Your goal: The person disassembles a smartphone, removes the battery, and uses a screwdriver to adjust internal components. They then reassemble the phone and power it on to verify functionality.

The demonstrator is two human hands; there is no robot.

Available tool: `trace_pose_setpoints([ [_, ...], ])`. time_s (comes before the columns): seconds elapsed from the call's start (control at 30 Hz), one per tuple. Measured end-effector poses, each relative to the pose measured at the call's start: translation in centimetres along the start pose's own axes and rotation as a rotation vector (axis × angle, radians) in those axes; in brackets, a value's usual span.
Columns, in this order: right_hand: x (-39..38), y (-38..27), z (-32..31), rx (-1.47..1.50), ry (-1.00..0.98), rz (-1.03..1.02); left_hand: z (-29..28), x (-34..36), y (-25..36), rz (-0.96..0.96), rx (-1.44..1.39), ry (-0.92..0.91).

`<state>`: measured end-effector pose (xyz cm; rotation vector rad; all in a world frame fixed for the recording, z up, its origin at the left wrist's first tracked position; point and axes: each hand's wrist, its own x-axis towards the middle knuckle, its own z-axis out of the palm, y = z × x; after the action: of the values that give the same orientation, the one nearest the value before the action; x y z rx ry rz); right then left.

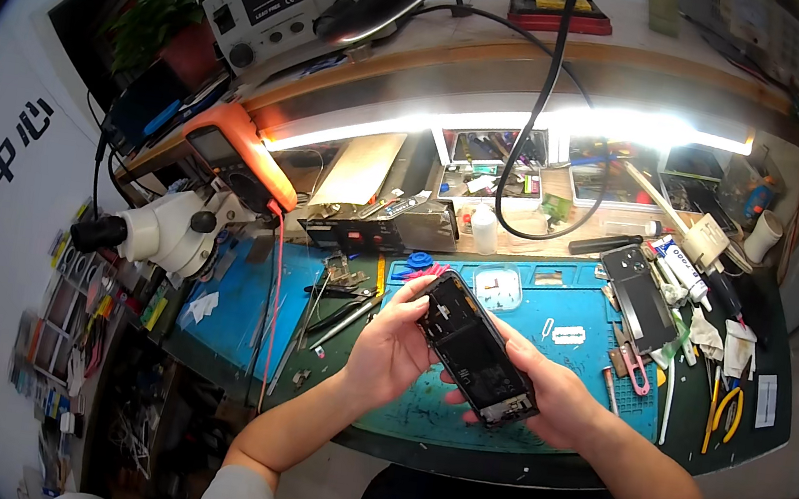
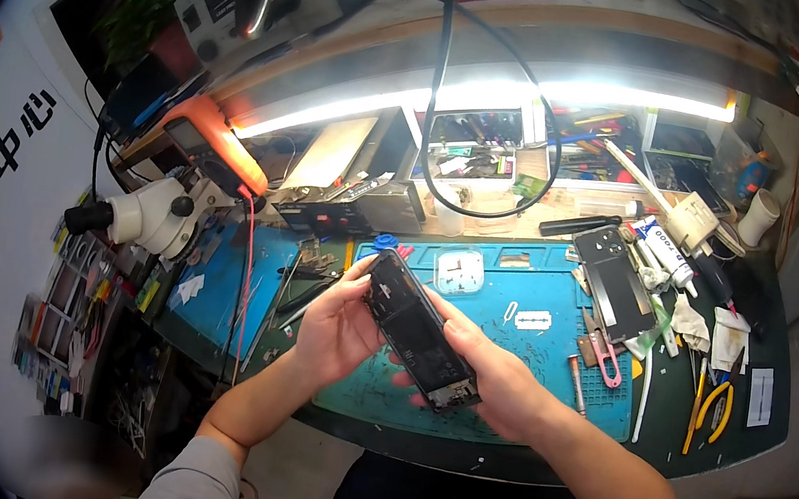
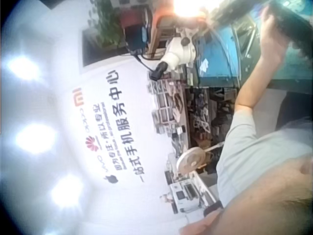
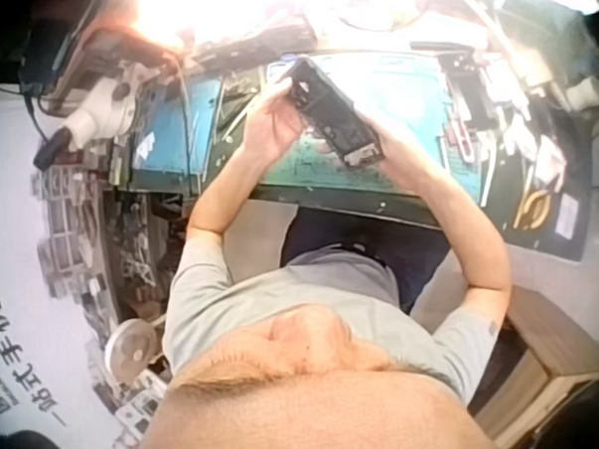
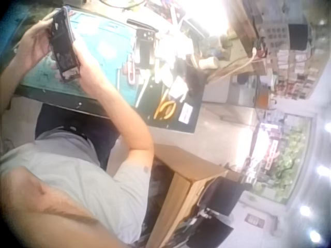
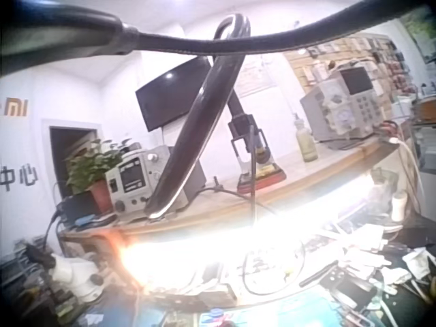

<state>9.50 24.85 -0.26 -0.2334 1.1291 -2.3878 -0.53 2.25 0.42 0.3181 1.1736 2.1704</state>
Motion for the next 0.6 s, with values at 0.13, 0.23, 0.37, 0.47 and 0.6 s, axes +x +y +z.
trace_pose_setpoints([
  [0.13,-0.3,-0.1,-0.6,0.021,0.043,0.039,0.0,0.7,0.5,0.101,0.009,-0.075],
  [0.23,-0.5,-0.4,0.2,-0.047,0.114,-0.032,-0.2,1.0,-0.5,0.546,0.719,-0.02],
  [0.37,-0.9,0.2,-0.1,-0.362,0.176,-0.201,2.1,0.2,-1.3,0.553,0.638,-0.221],
  [0.47,-0.9,-0.1,0.8,-0.472,0.228,-0.237,2.8,0.1,-0.5,0.523,0.817,-0.265],
  [0.6,-0.8,0.6,0.7,-0.714,0.318,-0.355,3.9,0.3,-0.1,0.459,0.875,-0.254],
])
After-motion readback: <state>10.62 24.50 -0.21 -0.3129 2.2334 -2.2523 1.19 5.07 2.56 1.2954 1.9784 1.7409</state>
